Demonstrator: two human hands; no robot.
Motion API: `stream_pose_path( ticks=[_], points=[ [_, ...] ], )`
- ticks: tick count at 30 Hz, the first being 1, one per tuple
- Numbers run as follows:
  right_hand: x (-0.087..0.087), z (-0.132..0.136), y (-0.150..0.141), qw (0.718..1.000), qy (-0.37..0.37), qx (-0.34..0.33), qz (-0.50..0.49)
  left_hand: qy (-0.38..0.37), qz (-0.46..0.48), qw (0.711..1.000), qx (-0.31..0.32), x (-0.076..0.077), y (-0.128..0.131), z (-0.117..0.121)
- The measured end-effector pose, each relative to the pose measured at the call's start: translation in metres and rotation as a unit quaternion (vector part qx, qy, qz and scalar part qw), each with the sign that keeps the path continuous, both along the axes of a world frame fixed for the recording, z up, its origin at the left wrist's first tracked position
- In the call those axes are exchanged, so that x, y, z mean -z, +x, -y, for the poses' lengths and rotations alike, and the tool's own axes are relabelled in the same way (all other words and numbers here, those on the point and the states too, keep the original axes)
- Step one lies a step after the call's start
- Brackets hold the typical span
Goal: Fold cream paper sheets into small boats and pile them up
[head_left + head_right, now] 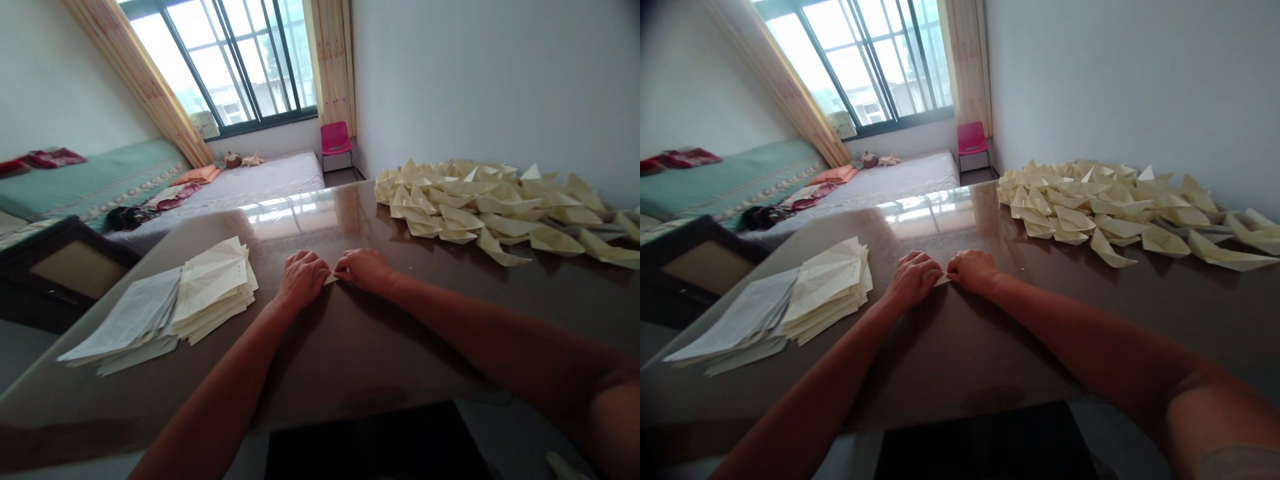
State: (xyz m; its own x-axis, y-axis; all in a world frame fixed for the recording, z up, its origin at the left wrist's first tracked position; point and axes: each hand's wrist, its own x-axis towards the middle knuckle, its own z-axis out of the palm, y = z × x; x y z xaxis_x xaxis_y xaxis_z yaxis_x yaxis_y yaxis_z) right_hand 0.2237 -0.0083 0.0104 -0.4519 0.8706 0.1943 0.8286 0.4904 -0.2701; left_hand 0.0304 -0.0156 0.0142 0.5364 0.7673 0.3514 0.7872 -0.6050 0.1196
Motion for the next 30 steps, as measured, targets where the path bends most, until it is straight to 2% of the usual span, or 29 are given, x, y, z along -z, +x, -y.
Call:
stream_pose_path(
  ticks=[11,15,17,20,25,30],
  points=[
    [0.008,-0.002,-0.001,0.998,-0.027,-0.055,-0.01,0.006,0.024,1.0,0.004,0.001,-0.001,0.003],
    [0.014,-0.017,0.009,0.997,-0.045,-0.023,-0.051,0.005,0.124,0.99,-0.065,0.004,-0.017,-0.008],
    [0.016,-0.026,0.015,0.996,-0.049,0.002,-0.071,-0.049,0.202,0.973,-0.103,0.008,-0.029,-0.017],
    [0.017,-0.033,0.02,0.993,-0.058,0.013,-0.101,-0.156,0.321,0.925,-0.133,0.018,-0.043,-0.029],
    [0.016,-0.028,0.017,0.988,-0.073,-0.004,-0.135,-0.247,0.394,0.878,-0.112,0.026,-0.047,-0.035],
    [0.017,-0.025,0.014,0.989,-0.078,-0.024,-0.125,-0.312,0.488,0.81,-0.093,0.027,-0.041,-0.03]
  ],
)
